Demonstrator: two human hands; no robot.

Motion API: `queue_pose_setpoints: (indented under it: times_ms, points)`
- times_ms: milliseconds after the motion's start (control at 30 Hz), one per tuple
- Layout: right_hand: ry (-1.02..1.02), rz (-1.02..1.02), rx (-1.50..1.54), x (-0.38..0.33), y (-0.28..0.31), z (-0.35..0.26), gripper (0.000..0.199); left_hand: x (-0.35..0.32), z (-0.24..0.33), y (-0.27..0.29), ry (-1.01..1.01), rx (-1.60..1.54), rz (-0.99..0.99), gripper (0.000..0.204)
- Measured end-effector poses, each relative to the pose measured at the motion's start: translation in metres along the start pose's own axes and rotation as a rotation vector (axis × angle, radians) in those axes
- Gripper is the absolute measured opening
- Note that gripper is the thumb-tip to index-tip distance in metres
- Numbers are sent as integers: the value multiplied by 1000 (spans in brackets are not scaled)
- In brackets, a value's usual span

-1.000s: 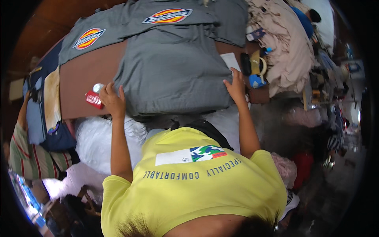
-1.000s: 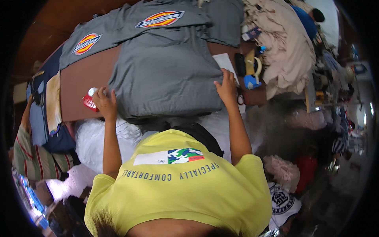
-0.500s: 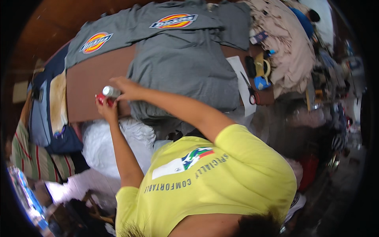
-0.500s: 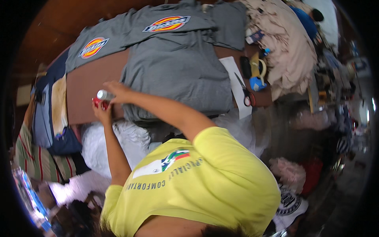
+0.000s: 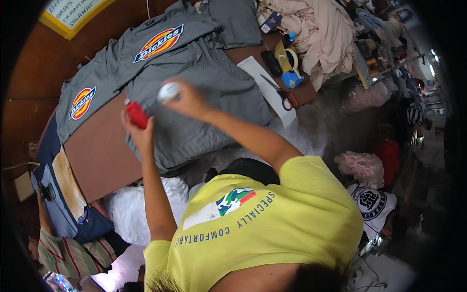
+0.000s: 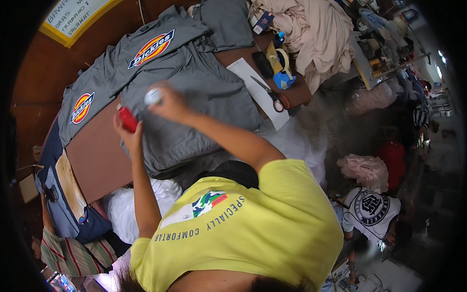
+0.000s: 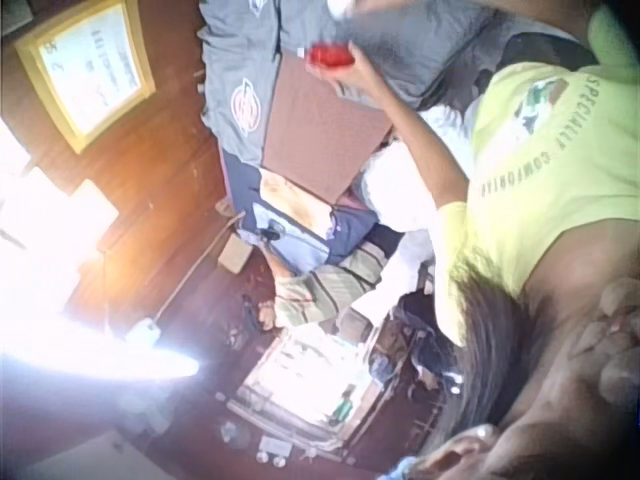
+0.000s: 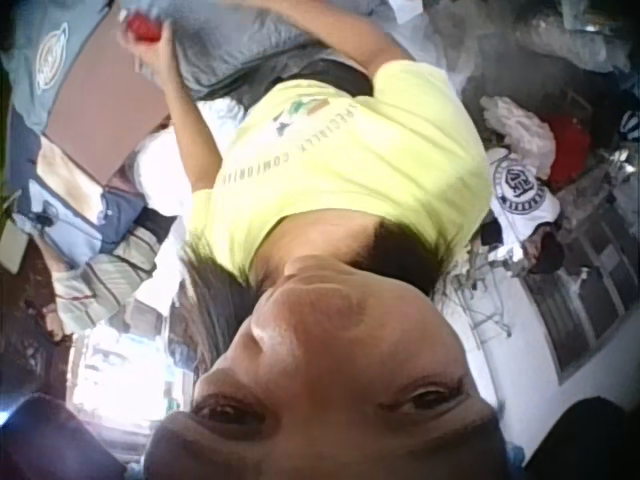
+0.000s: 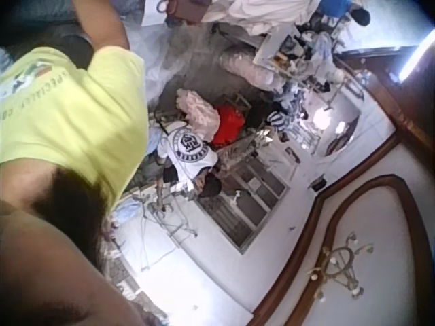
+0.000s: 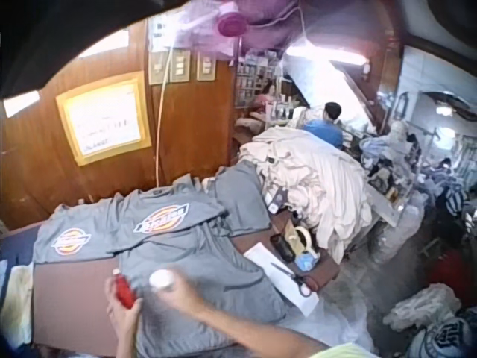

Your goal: The person uses shears to cut a tag off a grey shirt, then turns the shirt over and folds it into a stack with other shirts on a work table.

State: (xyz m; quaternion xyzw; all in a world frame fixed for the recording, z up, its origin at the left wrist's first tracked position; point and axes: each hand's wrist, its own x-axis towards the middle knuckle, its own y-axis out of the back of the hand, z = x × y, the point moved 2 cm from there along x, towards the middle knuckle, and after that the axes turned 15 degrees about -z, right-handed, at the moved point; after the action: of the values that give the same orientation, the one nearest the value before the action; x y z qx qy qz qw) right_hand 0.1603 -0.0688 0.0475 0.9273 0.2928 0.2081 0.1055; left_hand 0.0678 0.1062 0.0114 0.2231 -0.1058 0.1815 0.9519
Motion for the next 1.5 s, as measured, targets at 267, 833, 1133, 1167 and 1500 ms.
queue_pose_setpoints:
  times_ms: [267, 833, 1133, 1167, 1500]
  points:
    - [-282, 398, -505, -79, 230, 89, 45, 101, 81, -255, -66, -187, -271, 103]
    - [-301, 348, -633, -80, 237, 112, 59, 152, 89, -363, -375, -18, -548, 43]
    - [-301, 314, -611, -86, 234, 118, 60, 192, 114, -385, -438, -255, -1070, 40]
    - [-289, 317, -600, -86, 234, 119, 60, 196, 109, -397, -204, -382, -1301, 39]
    - [-284, 409, -491, -96, 230, 98, 75, 187, 98, -416, -177, -480, -1160, 47]
